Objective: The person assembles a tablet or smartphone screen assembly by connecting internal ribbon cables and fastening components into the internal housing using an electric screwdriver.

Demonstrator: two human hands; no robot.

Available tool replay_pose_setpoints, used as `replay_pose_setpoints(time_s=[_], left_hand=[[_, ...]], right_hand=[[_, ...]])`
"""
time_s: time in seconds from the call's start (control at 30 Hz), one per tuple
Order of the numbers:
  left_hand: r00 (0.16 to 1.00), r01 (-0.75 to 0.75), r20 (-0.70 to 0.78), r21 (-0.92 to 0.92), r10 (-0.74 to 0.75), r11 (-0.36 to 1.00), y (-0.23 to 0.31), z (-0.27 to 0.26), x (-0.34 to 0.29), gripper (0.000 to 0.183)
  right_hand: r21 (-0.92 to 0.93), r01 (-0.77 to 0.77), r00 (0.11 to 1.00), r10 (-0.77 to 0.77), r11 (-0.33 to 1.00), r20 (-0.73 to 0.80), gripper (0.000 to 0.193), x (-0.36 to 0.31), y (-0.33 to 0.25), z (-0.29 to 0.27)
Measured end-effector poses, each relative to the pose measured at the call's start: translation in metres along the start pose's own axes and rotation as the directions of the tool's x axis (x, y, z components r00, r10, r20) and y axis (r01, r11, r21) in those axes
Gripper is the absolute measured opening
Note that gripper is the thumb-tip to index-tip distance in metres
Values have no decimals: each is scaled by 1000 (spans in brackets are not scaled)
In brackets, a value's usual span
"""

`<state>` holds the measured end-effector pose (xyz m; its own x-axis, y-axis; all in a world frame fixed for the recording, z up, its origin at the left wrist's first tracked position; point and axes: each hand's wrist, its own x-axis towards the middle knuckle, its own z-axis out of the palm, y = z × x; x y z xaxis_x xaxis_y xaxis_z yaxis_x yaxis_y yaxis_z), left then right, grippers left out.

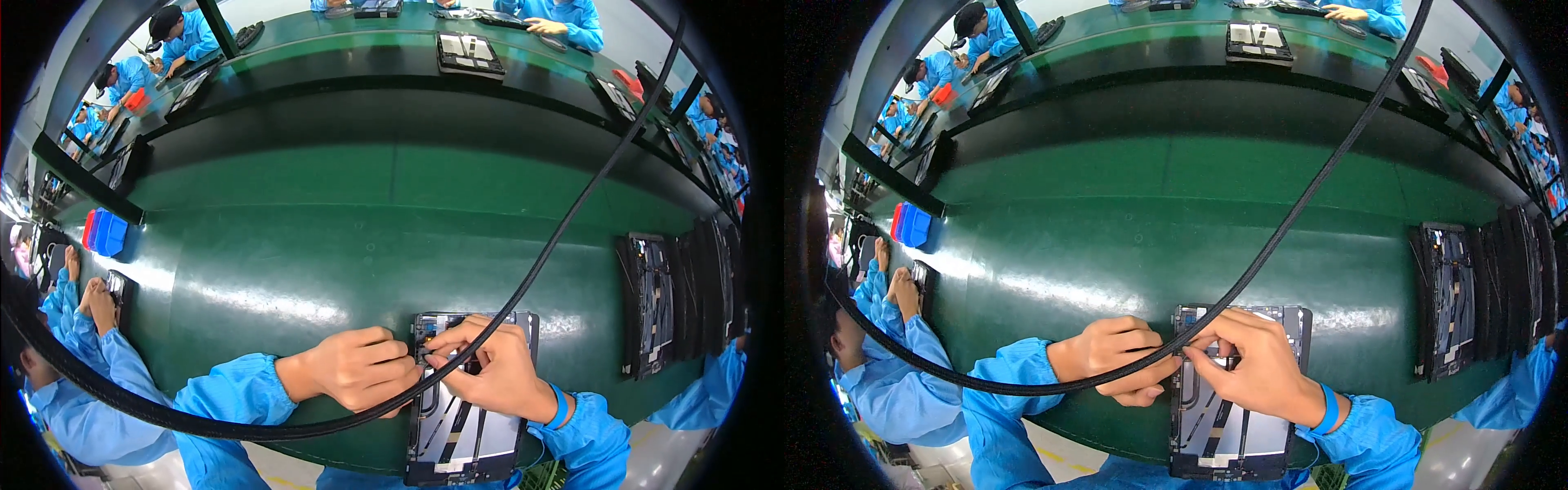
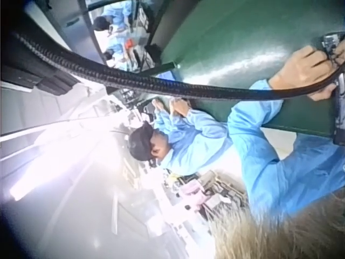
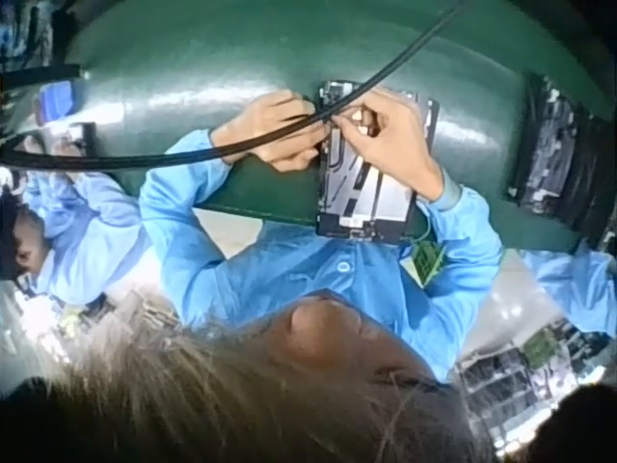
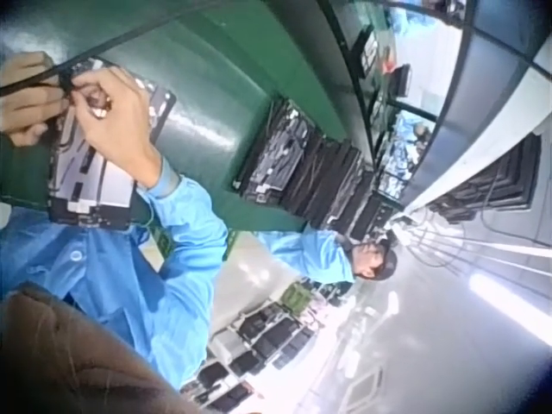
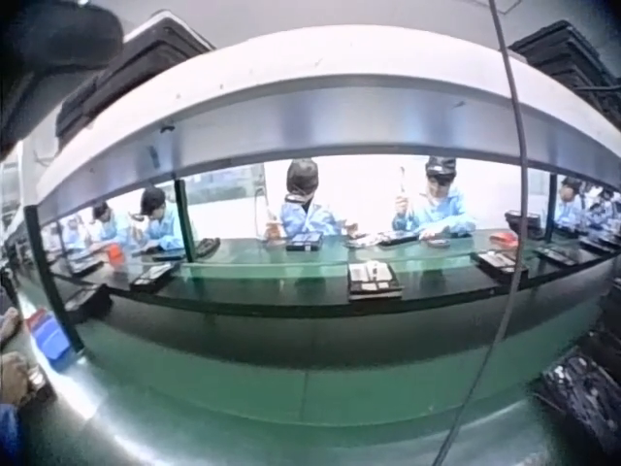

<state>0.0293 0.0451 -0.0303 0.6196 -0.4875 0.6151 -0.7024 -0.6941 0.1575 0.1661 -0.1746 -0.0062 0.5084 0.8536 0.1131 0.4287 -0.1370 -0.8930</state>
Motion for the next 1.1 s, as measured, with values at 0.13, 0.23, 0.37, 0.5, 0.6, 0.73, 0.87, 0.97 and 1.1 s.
replay_pose_setpoints(time_s=[0.13,0.23,0.37,0.5,0.6,0.73,0.87,0.97,1.1], left_hand=[[1000,8,3,9,-8,1000,0,-2,1,38],[997,67,-27,-14,-68,998,2,1,0,39],[998,67,-2,-22,-67,998,2,0,1,39],[997,73,13,-31,-73,997,2,-2,1,37],[997,72,18,-14,-72,997,3,-5,0,33],[999,44,26,-13,-43,999,2,-7,5,26],[988,151,5,91,-152,984,9,-9,2,26],[974,160,147,103,-174,982,36,-6,-14,37],[958,-20,278,-199,76,980,116,19,21,50]], right_hand=[[87,-29,999,31,996,-31,12,-1,2,4],[164,-102,993,110,981,-40,12,-3,4,7],[95,-143,990,141,985,24,17,0,-1,2],[38,-130,991,129,991,29,17,0,-1,2],[15,-101,995,101,995,24,17,-1,1,6],[21,-51,999,51,999,-2,18,-1,-5,6],[-31,145,984,-147,989,-100,42,5,5,17],[33,142,982,-137,989,-128,52,3,-5,13],[80,260,945,-236,962,-225,58,-16,-3,-4]])
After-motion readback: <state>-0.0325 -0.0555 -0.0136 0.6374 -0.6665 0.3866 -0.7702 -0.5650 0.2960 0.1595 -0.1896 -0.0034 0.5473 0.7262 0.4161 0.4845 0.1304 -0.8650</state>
